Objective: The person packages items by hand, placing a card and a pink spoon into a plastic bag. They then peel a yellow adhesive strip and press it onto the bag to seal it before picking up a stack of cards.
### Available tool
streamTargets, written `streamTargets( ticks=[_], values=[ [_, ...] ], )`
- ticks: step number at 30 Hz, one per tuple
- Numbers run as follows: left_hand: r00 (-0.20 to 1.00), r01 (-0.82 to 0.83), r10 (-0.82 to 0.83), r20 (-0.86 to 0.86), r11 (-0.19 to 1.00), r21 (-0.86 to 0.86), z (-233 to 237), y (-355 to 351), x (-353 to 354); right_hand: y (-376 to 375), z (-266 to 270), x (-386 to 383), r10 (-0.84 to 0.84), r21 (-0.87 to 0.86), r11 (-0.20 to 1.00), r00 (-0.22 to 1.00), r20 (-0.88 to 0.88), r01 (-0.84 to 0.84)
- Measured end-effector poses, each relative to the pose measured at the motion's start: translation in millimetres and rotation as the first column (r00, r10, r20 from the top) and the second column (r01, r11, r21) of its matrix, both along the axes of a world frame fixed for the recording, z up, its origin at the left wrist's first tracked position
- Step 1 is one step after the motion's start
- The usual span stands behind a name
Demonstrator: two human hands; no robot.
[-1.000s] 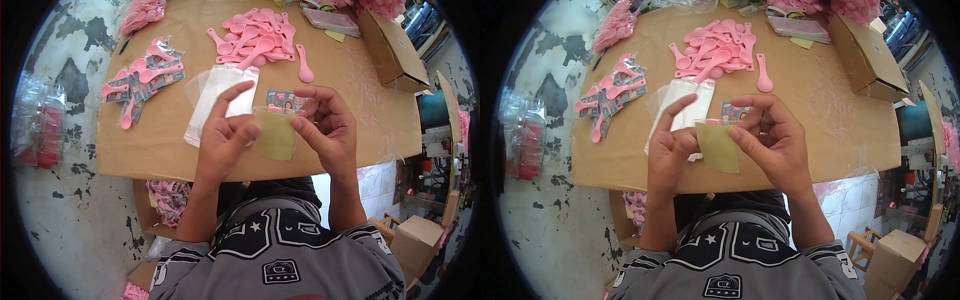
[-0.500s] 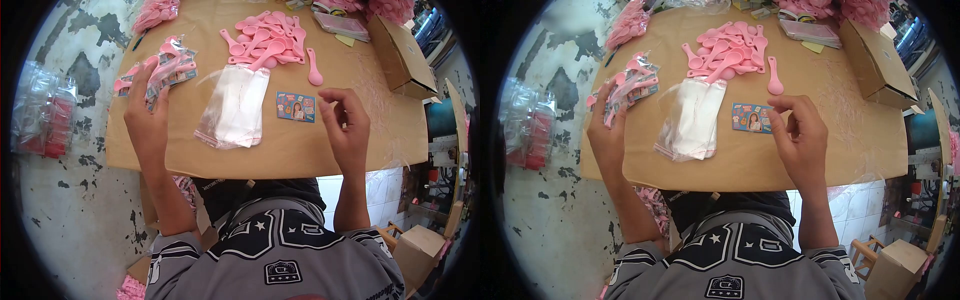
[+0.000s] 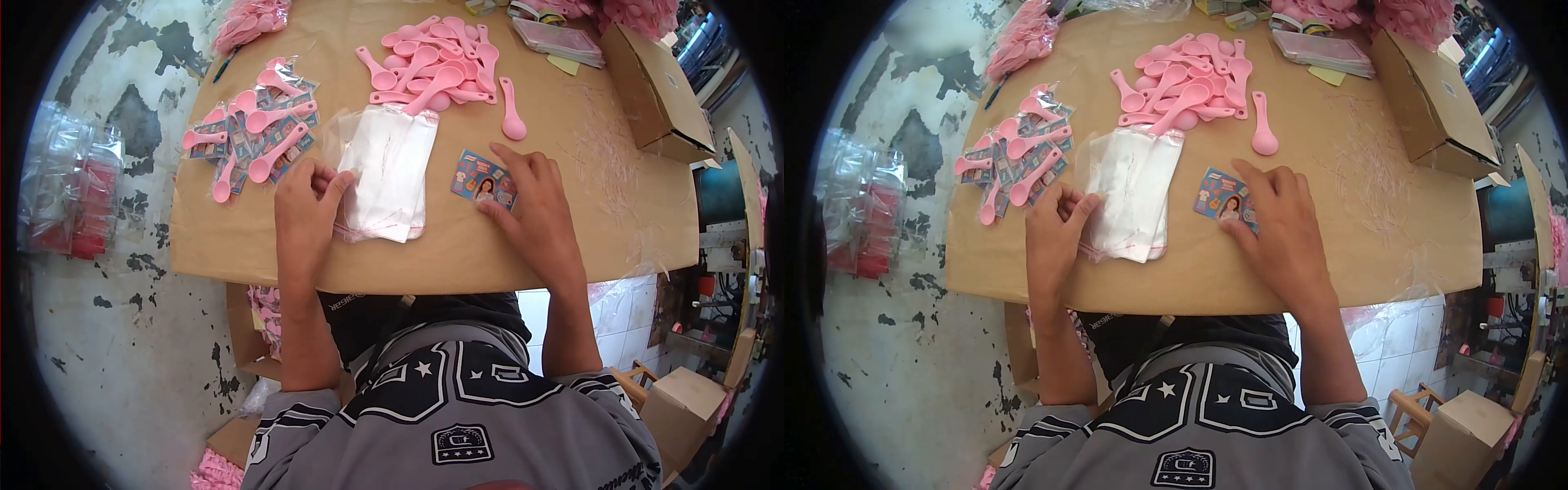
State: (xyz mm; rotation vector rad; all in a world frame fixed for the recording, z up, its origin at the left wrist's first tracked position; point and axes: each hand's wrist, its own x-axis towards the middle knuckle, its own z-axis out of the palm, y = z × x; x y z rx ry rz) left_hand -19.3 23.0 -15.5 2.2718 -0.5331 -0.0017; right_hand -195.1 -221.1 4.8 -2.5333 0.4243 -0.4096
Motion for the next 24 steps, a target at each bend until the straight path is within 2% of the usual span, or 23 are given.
streamTargets(
  ticks=[3, 4, 6, 9, 12, 15, 18, 19, 22, 23, 24],
  values=[
    [0.995, -0.037, 0.030, -0.090, 0.997, -0.069, 1.8, 1.9, -1.2, -6.4, -8.7, 1.5, -0.028, 0.037, 0.999, 0.981, 0.191, 0.021],
    [0.992, -0.057, 0.046, -0.121, 0.994, -0.088, 1.0, 3.3, -2.7, -8.2, -5.9, 0.3, -0.054, 0.129, 0.991, 0.992, 0.118, 0.039],
    [0.989, -0.072, 0.038, -0.144, 0.968, -0.239, -1.6, 5.6, -4.3, -13.6, 4.5, -3.6, -0.091, 0.300, 0.949, 0.995, -0.038, 0.099],
    [0.986, -0.066, -0.005, -0.167, 0.906, -0.419, -6.4, 10.4, -1.2, -31.8, -10.3, -9.8, -0.219, -0.022, 0.974, 0.966, 0.141, 0.224],
    [0.988, -0.062, -0.022, -0.155, 0.855, -0.516, -4.6, 7.8, -2.2, -39.8, -2.0, -9.6, -0.318, -0.099, 0.929, 0.905, 0.282, 0.357],
    [0.975, -0.075, -0.074, -0.208, 0.777, -0.625, 3.8, 2.4, -5.8, -19.9, 22.3, -13.6, -0.260, 0.270, 0.935, 0.963, 0.079, 0.230],
    [0.927, -0.109, -0.193, -0.322, 0.684, -0.721, -0.2, 2.3, -3.2, -18.7, 9.6, -16.5, -0.012, 0.302, 0.953, 0.996, -0.083, 0.037],
    [0.904, -0.127, -0.233, -0.359, 0.654, -0.745, -3.8, 5.2, -0.7, -19.0, -8.1, -14.0, -0.158, 0.146, 0.978, 0.986, 0.059, 0.148],
    [0.831, -0.207, -0.307, -0.464, 0.604, -0.770, -11.6, 16.1, 1.0, -34.6, -5.8, -12.1, -0.366, -0.065, 0.908, 0.861, 0.352, 0.413],
    [0.820, -0.233, -0.319, -0.474, 0.571, -0.787, -10.9, 17.3, -3.0, -34.6, 3.0, -15.5, -0.390, 0.071, 0.919, 0.868, 0.307, 0.387],
    [0.809, -0.253, -0.339, -0.480, 0.536, -0.805, -4.2, 13.3, -9.0, -32.4, 3.5, -17.0, -0.354, 0.266, 0.922, 0.894, 0.274, 0.283]
  ],
)
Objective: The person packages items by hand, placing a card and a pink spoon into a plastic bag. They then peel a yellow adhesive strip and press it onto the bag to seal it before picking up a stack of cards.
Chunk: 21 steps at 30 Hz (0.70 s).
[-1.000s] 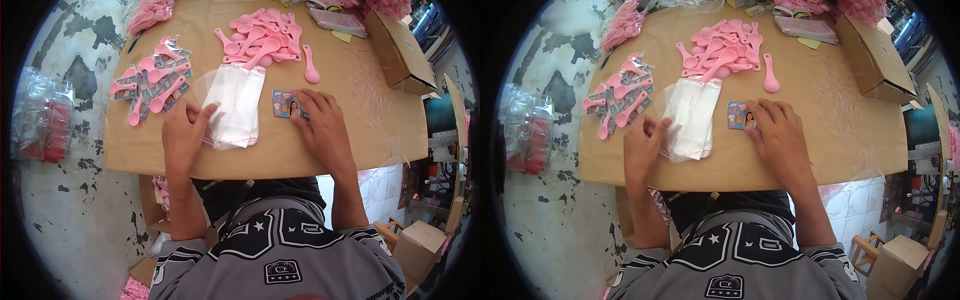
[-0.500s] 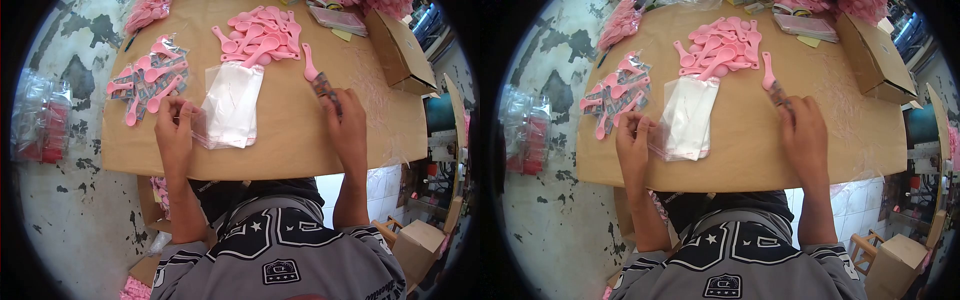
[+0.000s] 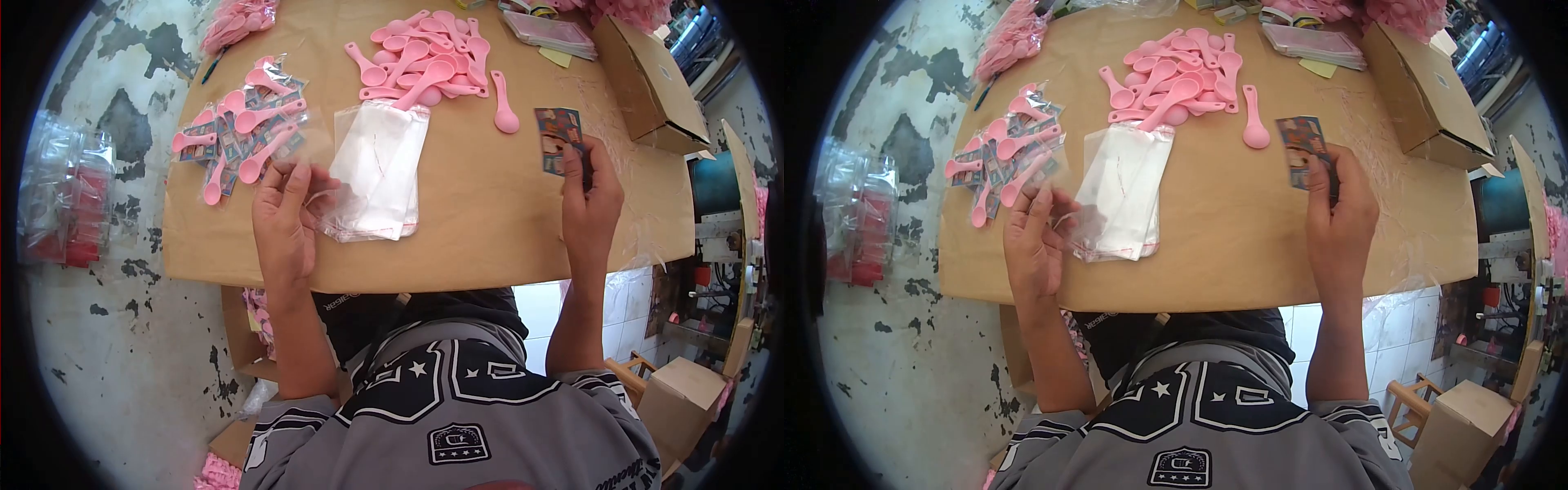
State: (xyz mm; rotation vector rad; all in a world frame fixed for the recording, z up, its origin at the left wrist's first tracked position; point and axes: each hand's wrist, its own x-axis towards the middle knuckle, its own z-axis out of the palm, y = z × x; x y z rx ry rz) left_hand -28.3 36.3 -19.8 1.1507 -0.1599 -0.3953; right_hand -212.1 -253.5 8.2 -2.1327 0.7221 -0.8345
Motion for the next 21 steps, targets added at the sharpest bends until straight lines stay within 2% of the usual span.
streamTargets(
  ticks=[2, 3, 4, 6, 10, 13, 16, 21],
  values=[
    [0.999, 0.053, -0.053, 0.001, 0.998, -0.035, 3.9, -5.8, -4.9, 1.4, 3.0, -3.7, 0.171, 0.354, 0.912, 0.977, 0.130, -0.207],
    [0.995, 0.100, -0.100, 0.022, 0.995, -0.022, 3.4, -7.1, -6.5, 4.1, -3.8, -1.2, 0.241, 0.424, 0.846, 0.941, 0.238, -0.324],
    [0.989, 0.143, -0.142, 0.043, 0.990, -0.006, 5.1, -9.5, -7.8, 7.4, -4.0, -1.5, 0.239, 0.457, 0.823, 0.936, 0.259, -0.337],
    [0.995, 0.104, -0.104, 0.002, 0.994, -0.035, 17.1, -23.8, -20.2, 19.1, -1.2, 1.7, 0.248, 0.523, 0.764, 0.920, 0.303, -0.378],
    [0.997, 0.061, -0.066, -0.041, 0.992, -0.113, 12.9, -38.4, -31.2, 27.3, -11.9, -2.6, 0.303, 0.578, 0.707, 0.913, 0.272, -0.407],
    [0.997, 0.041, -0.052, -0.059, 0.984, -0.174, 15.7, -51.9, -41.0, 46.2, -7.7, -4.8, 0.399, 0.666, 0.609, 0.892, 0.213, -0.431],
    [0.995, 0.060, -0.079, -0.062, 0.963, -0.264, 19.3, -66.8, -51.4, 59.6, -6.0, -5.3, 0.424, 0.696, 0.542, 0.868, 0.257, -0.471],
    [0.985, 0.112, -0.149, -0.080, 0.929, -0.351, 18.3, -79.8, -62.8, 65.6, -4.5, 2.5, 0.376, 0.680, 0.529, 0.858, 0.350, -0.508]
  ],
)
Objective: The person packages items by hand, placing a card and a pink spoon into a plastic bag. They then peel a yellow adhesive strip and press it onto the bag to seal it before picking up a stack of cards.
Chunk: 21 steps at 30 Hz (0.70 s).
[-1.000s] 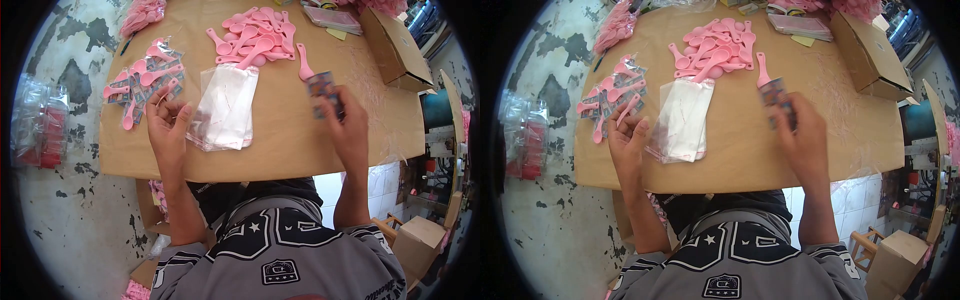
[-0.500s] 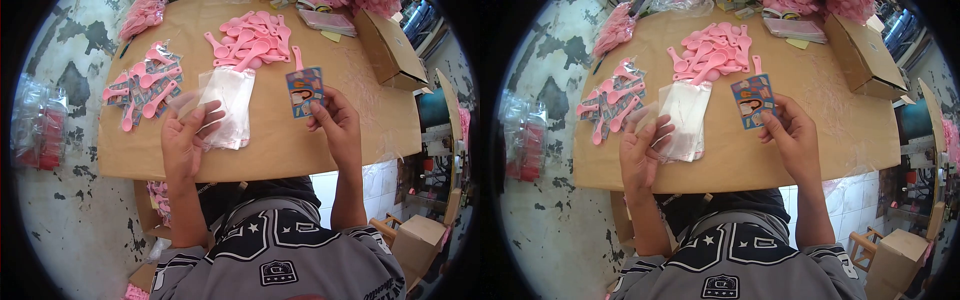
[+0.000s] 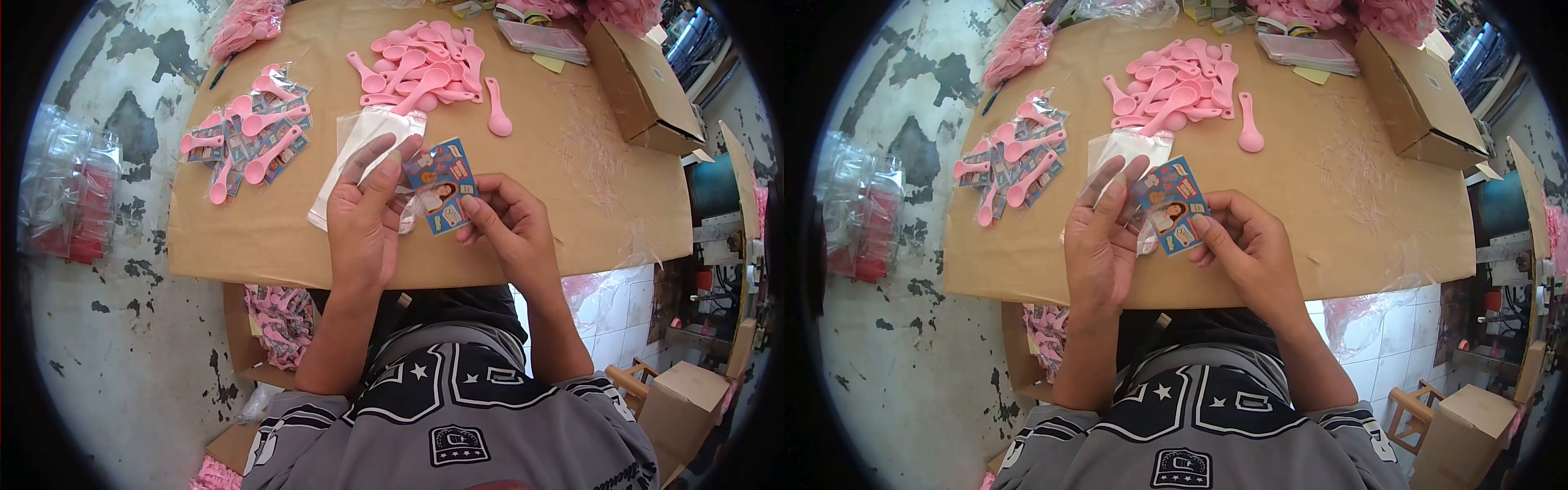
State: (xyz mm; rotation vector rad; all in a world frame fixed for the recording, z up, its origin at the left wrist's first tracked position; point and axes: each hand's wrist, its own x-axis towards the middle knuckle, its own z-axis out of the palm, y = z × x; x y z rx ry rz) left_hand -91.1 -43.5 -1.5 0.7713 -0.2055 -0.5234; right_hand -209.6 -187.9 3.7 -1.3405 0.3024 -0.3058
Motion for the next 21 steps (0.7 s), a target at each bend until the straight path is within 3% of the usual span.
streamTargets(
  ticks=[10, 17, 21],
  values=[
    [0.996, -0.078, 0.074, 0.050, 0.993, 0.083, -3.0, -8.5, -3.1, -6.9, -7.7, -3.0, -0.075, -0.014, 0.997, 0.997, 0.020, 0.076],
    [0.990, -0.056, 0.037, 0.133, 0.988, 0.145, -2.5, -16.0, -11.6, -4.7, -4.0, 1.2, -0.124, 0.031, 0.992, 0.992, 0.023, 0.123],
    [0.995, -0.027, 0.013, 0.103, 0.991, 0.130, -0.4, -17.1, -12.2, -9.2, -4.3, -0.4, -0.016, -0.053, 0.999, 0.999, -0.043, 0.014]
  ],
)
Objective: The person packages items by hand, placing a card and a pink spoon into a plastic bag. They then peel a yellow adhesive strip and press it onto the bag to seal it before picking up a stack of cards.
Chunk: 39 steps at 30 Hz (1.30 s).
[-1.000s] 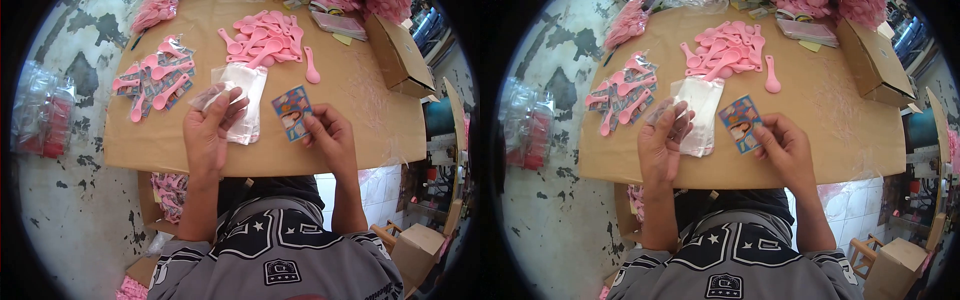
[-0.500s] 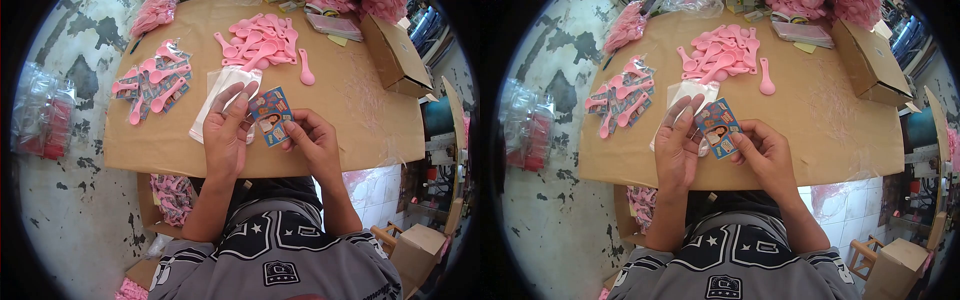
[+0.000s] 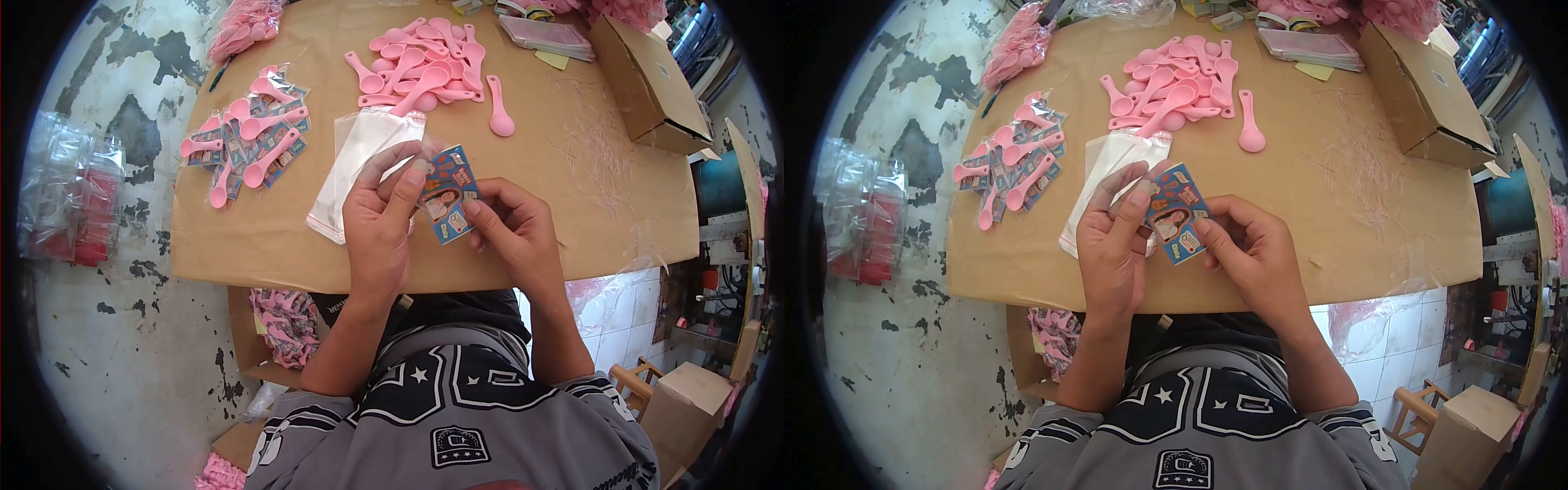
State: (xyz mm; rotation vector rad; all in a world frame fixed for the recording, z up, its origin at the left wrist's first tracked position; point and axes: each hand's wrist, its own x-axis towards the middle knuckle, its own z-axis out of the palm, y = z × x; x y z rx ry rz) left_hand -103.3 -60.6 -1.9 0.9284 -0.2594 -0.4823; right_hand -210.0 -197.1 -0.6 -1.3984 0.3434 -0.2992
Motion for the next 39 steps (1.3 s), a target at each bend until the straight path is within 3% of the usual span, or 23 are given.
streamTargets(
  ticks=[12, 21, 33, 39],
  values=[
    [0.997, 0.074, -0.074, 0.025, 0.997, 0.001, -7.3, -1.5, -0.8, -24.5, 10.7, -3.0, 0.123, 0.018, 0.992, 0.989, -0.082, -0.122],
    [0.962, 0.156, -0.181, -0.205, 0.979, -0.134, -8.1, 4.7, 4.6, -28.2, 10.0, -4.6, 0.090, -0.043, 0.995, 0.994, -0.055, -0.092],
    [0.997, 0.036, -0.045, 0.064, 0.991, 0.128, -8.1, 9.3, 9.8, -32.2, 14.4, -9.8, 0.017, -0.118, 0.993, 0.999, -0.035, -0.021],
    [0.946, -0.231, 0.137, 0.293, 0.920, 0.315, -0.1, 7.8, 5.9, -26.1, 21.3, -13.6, -0.013, -0.114, 0.994, 0.999, -0.046, 0.007]
  ],
)
